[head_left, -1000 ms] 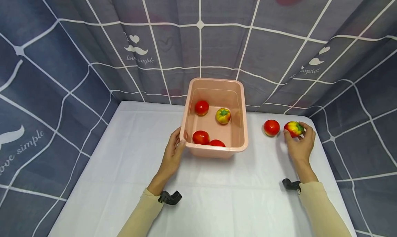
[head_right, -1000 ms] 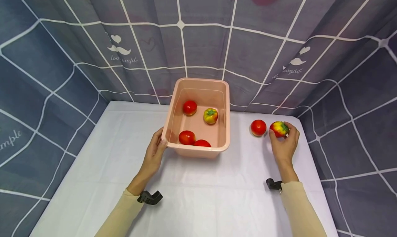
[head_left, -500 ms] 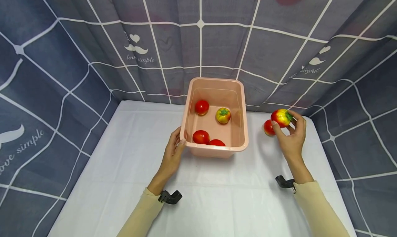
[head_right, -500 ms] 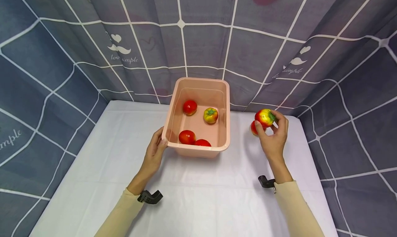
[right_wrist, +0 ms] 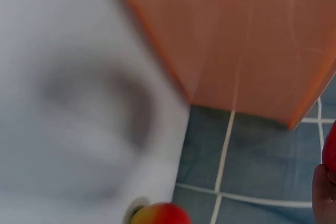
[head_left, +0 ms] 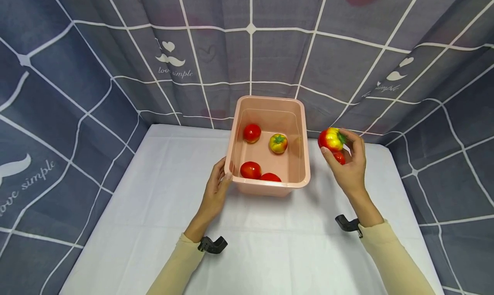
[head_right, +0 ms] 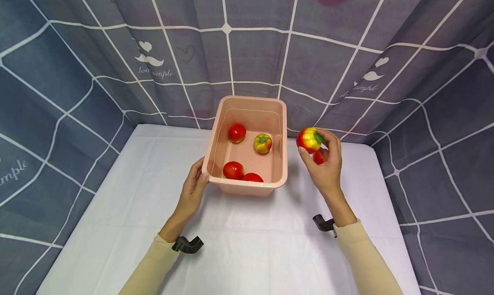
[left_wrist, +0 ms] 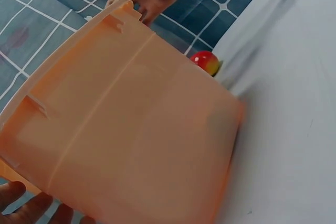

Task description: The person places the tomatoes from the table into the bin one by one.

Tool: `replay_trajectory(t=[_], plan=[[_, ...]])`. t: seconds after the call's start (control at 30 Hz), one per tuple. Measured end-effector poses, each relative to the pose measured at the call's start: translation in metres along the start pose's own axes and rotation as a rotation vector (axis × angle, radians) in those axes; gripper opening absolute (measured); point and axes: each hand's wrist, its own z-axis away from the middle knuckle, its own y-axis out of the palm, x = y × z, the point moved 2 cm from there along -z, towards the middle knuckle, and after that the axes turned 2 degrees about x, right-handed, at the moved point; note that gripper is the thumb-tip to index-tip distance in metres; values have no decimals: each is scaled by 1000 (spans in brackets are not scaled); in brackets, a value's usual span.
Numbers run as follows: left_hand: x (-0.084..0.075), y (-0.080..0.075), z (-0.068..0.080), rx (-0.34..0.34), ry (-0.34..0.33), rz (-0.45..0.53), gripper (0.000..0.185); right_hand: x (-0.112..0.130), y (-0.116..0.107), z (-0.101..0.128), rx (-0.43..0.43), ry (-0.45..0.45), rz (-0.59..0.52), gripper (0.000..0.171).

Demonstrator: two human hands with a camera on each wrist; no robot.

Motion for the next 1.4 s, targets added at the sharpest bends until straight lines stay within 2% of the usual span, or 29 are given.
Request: replay_trajectory(t=[0.27,0.53,0.97,1.2,1.4], plan=[[1,1,-1,-1,13,24,53,-13,15,-11,116,-36,19,72],[2,0,-1,-7,6,18,53,-7,31,-22,256,-53,65,74],[5,-1,-1,-5,8,19,56,1,64,-44,559,-113,245,81],[5,-2,-1,-7,13,21,56,2,79,-55,710,-137,336,78],[3,-1,-1,-13,0,23,56,1,92,-61,792,-162,357,80]])
